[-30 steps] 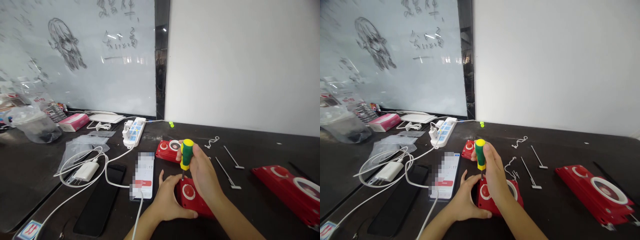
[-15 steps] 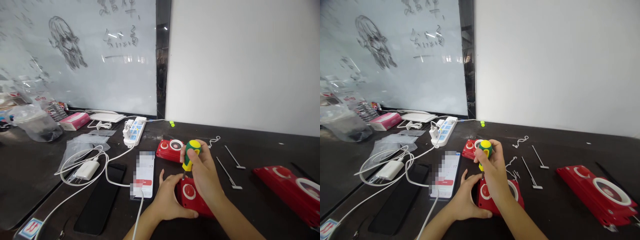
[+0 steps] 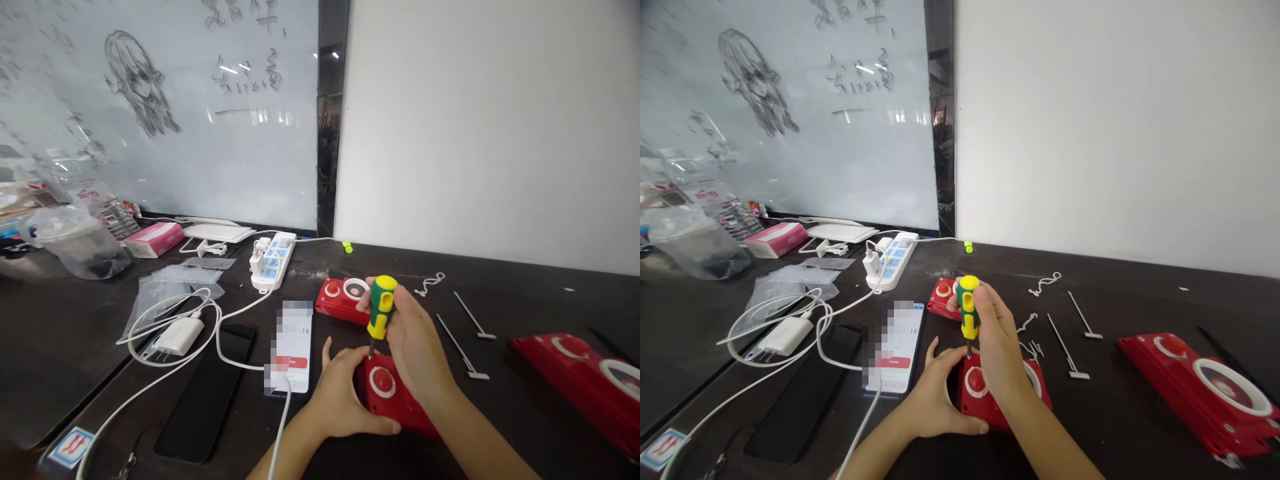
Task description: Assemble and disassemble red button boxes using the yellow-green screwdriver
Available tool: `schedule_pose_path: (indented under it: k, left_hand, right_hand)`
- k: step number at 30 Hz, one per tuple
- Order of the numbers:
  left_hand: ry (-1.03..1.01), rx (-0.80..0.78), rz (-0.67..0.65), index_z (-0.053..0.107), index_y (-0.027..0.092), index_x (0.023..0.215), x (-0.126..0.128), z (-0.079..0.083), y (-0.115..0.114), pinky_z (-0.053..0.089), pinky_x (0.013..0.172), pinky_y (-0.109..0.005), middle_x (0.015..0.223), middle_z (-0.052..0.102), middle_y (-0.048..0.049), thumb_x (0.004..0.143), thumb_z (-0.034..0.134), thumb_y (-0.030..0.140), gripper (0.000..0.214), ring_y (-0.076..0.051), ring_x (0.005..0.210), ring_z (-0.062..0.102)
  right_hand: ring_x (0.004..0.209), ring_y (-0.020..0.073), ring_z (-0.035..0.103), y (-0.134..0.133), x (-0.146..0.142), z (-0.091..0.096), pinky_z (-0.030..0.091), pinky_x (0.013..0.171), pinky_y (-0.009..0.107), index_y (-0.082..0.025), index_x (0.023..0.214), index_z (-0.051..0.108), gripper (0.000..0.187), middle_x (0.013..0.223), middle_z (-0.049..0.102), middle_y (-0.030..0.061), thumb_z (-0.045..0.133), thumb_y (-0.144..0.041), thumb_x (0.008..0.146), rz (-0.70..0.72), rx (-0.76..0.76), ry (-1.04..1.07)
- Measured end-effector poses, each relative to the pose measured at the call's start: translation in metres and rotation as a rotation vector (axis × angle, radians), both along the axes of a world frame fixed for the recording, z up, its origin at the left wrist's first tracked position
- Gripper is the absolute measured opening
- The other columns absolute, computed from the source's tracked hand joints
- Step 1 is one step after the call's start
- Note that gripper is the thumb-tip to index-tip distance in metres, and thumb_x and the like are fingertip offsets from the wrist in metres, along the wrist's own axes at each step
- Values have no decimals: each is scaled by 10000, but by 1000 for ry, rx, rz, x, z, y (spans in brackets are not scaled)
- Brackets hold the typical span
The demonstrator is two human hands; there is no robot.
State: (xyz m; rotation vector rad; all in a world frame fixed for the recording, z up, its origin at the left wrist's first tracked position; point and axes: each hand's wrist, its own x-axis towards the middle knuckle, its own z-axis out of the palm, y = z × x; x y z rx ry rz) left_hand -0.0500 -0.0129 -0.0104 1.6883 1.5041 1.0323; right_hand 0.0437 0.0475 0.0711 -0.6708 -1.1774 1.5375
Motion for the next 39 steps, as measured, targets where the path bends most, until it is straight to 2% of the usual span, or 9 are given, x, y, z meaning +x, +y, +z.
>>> schedule_pose_path:
  k: [4,7,13,18,20,23,29,34,39]
  left_hand:
    - [3,-3,-3,515,210,1173,0,1,0,-79,1054,-577,1154,610,-90,377,807,516,901,-318,1089,526]
    - [6,3,0,513,221,1180,0,1,0,-68,1055,-579,1147,615,-84,387,797,530,898,-323,1090,525]
    - [13,-10,2,517,227,1174,0,2,0,-62,1058,-574,1155,611,-91,377,795,540,900,-315,1083,534]
    - [18,-17,0,511,214,1185,0,2,0,-47,1062,-573,1163,605,-97,380,795,536,913,-329,1101,518]
    - [11,-8,0,510,208,1184,0,1,0,-58,1062,-569,1159,605,-95,381,795,536,912,-324,1097,521]
    - [8,-7,1,515,206,1177,0,1,0,-69,1058,-574,1159,606,-94,380,794,540,908,-329,1099,517]
    - [10,-17,-1,508,187,1187,0,1,0,-63,1063,-571,1172,597,-102,377,807,517,924,-333,1111,508]
    - [19,4,4,513,201,1171,1,-1,0,-78,1064,-561,1159,607,-85,378,805,521,904,-318,1089,527]
    - [23,3,4,512,217,1167,0,-2,0,-61,1062,-568,1156,609,-77,384,798,531,891,-314,1084,531]
  right_hand:
    - [563,103,516,0,-1,-1,419,559,229,-268,905,509,210,635,561,-57,588,-411,774,-25,49,38]
    - [613,84,523,0,0,-2,415,599,206,-283,889,506,240,701,585,-71,674,-321,723,-58,89,-20]
    - [685,127,545,0,2,-2,435,612,250,-235,935,547,248,771,608,-3,501,-450,822,-10,68,-16]
    - [634,94,549,-1,0,-2,435,624,234,-274,888,493,211,765,605,-56,644,-314,745,-68,118,-11]
    - [682,114,569,0,0,-2,437,616,240,-248,866,533,154,784,614,-24,579,-373,789,-62,87,-20]
    - [668,136,565,0,0,-1,435,572,254,-228,883,551,280,744,603,2,442,-483,840,-24,26,3]
    - [646,98,535,-1,1,0,424,608,222,-261,876,518,198,730,574,-50,645,-343,749,-92,113,-43]
    - [665,130,549,-1,0,-1,432,605,258,-237,947,545,262,732,580,-12,466,-463,840,-86,85,-31]
    - [670,101,558,-1,-1,-2,434,617,218,-271,919,499,257,738,599,-54,660,-340,732,-149,105,-38]
